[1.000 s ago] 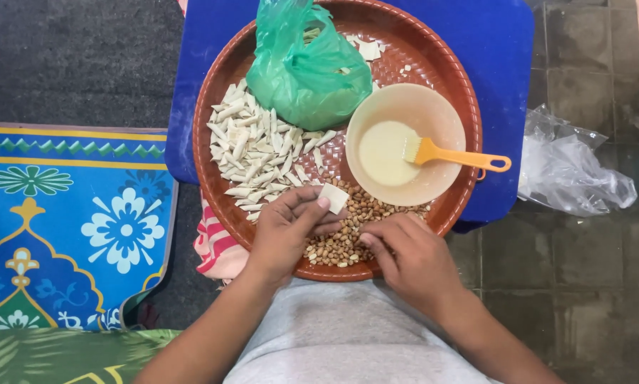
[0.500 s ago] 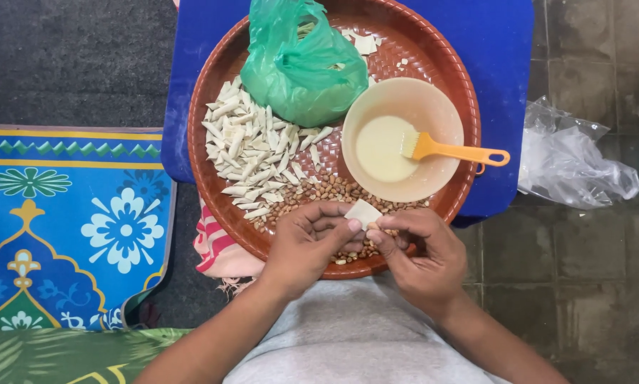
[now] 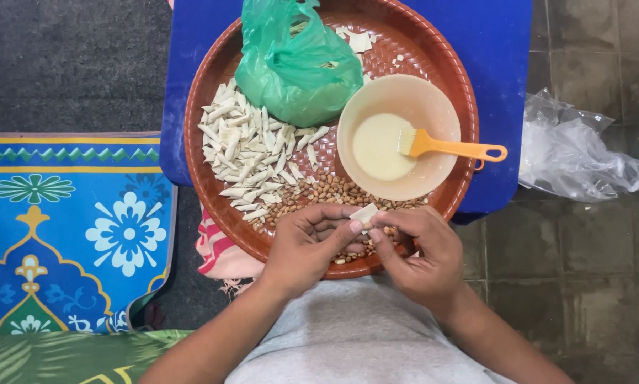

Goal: Applying a liquid coating to small food pieces and placing them into a tray of seeds for further preparation.

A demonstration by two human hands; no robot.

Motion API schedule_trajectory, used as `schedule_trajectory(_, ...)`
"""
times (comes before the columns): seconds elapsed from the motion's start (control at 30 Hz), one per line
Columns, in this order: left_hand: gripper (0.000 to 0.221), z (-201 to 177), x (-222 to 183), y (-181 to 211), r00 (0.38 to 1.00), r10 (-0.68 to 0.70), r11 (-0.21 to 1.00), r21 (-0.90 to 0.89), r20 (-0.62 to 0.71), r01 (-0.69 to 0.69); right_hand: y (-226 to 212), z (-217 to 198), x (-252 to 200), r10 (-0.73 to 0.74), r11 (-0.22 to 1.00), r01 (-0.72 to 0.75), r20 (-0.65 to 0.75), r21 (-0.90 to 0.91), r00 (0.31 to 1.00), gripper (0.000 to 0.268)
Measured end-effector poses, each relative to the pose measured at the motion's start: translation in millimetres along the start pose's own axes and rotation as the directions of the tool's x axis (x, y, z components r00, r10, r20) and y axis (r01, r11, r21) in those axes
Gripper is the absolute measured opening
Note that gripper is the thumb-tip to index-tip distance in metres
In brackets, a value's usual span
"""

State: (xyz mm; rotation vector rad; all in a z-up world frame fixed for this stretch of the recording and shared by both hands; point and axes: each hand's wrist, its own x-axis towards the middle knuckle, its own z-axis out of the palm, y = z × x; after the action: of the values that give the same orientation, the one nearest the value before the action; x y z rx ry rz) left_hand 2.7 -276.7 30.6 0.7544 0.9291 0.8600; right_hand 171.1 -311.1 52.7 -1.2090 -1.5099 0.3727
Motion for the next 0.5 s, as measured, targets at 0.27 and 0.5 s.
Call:
schedule_trajectory(0.27,0.03,1.6,-1.4,2.9,0.999,0.018,0.999,0.041,0.036,-0.02,2.5,0.0,-2.1,-0.033,0.999,0.033,0.015,0.001,0.999,0.032)
schedule_trajectory(0.5,0.036,2.8,-2.9,4.4,0.999,0.023,1.0,-0.01,0.029,-0.023,-0.8,-1.6,3.7,-0.047,0.999,0.047,-0.007,-0.024,0.999,0.039)
